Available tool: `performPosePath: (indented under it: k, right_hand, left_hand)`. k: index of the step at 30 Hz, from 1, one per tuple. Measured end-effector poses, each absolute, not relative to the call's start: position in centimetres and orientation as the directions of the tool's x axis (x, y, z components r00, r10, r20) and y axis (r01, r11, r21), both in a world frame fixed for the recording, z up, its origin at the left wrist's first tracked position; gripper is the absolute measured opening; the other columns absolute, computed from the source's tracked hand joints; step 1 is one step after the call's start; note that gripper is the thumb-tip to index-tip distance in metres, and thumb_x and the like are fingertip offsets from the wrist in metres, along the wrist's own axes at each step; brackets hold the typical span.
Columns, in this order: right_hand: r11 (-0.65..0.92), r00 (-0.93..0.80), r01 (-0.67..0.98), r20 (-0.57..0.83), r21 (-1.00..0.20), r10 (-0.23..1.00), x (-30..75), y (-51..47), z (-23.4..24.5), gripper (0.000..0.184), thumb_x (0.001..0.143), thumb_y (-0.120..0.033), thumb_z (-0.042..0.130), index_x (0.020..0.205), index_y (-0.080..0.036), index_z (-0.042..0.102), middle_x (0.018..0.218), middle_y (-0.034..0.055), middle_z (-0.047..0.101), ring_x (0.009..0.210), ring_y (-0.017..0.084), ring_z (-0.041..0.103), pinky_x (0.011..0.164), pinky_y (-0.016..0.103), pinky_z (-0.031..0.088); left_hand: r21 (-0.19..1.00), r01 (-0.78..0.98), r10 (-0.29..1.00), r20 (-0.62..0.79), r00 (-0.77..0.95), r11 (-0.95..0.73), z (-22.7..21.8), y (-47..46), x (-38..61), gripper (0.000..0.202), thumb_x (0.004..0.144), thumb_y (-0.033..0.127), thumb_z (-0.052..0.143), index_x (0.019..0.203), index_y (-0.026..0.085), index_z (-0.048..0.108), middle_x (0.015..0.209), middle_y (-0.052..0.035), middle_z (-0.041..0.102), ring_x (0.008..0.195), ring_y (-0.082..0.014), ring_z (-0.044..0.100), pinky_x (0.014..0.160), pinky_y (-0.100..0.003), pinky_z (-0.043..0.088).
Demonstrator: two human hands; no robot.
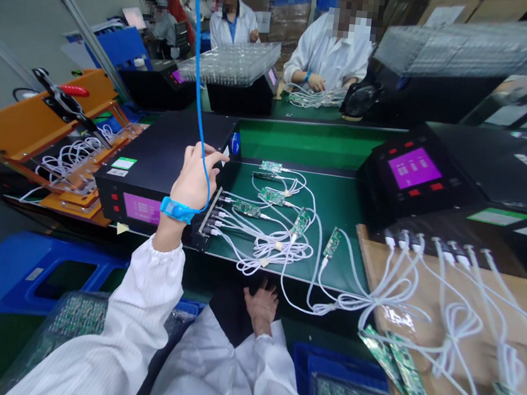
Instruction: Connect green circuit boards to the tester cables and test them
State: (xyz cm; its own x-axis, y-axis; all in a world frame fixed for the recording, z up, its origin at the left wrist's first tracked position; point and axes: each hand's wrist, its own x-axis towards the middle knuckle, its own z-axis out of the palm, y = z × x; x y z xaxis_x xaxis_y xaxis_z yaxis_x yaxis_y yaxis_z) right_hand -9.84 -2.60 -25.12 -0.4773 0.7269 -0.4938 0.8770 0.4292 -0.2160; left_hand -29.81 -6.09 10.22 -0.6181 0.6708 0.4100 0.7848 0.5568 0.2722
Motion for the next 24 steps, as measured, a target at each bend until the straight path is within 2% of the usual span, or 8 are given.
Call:
performPosePath:
  k: [6,12,21,24]
  right_hand:
    - [0.433,-0.481,0.875,-0.476,-0.215,0.736,-9.82,-2.57,-25.57,0.082,0.098,-0.055,0.056,0.163,-0.009,0.034,0.155,0.0270,0.047,0.139,0.041,0.052,0.110,0.044,0.040]
    - [0.435,-0.480,0.876,-0.483,-0.211,0.733,-9.84,-2.56,-25.85,0.080,0.099,-0.055,0.055,0.162,-0.008,0.036,0.156,0.0275,0.045,0.141,0.041,0.050,0.112,0.045,0.038]
    - [0.434,-0.471,0.880,-0.487,-0.195,0.736,-9.88,-2.61,-25.55,0.083,0.099,-0.055,0.056,0.164,-0.008,0.032,0.156,0.0275,0.045,0.139,0.040,0.052,0.111,0.044,0.039]
    - [0.431,-0.472,0.880,-0.490,-0.202,0.733,-9.86,-2.62,-25.46,0.084,0.099,-0.055,0.056,0.164,-0.009,0.031,0.157,0.0271,0.044,0.141,0.041,0.050,0.112,0.044,0.039]
  left_hand:
    - [0.278,0.783,0.669,0.409,-0.621,0.557,10.21,-6.02,-29.81,0.054,0.086,-0.007,0.041,0.123,0.019,0.070,0.132,-0.0137,0.055,0.128,-0.0291,0.048,0.111,-0.044,0.052]
    - [0.280,0.787,0.668,0.418,-0.616,0.550,10.13,-6.11,-29.89,0.053,0.086,-0.006,0.042,0.122,0.020,0.070,0.132,-0.0132,0.055,0.127,-0.0288,0.048,0.107,-0.043,0.055]
    - [0.282,0.783,0.671,0.405,-0.622,0.555,10.26,-6.06,-29.78,0.055,0.085,-0.008,0.041,0.124,0.018,0.070,0.132,-0.0130,0.054,0.128,-0.0279,0.048,0.109,-0.040,0.055]
    - [0.277,0.788,0.668,0.420,-0.614,0.550,10.23,-6.08,-29.79,0.054,0.086,-0.007,0.041,0.122,0.019,0.070,0.131,-0.0131,0.055,0.127,-0.0288,0.049,0.108,-0.042,0.056]
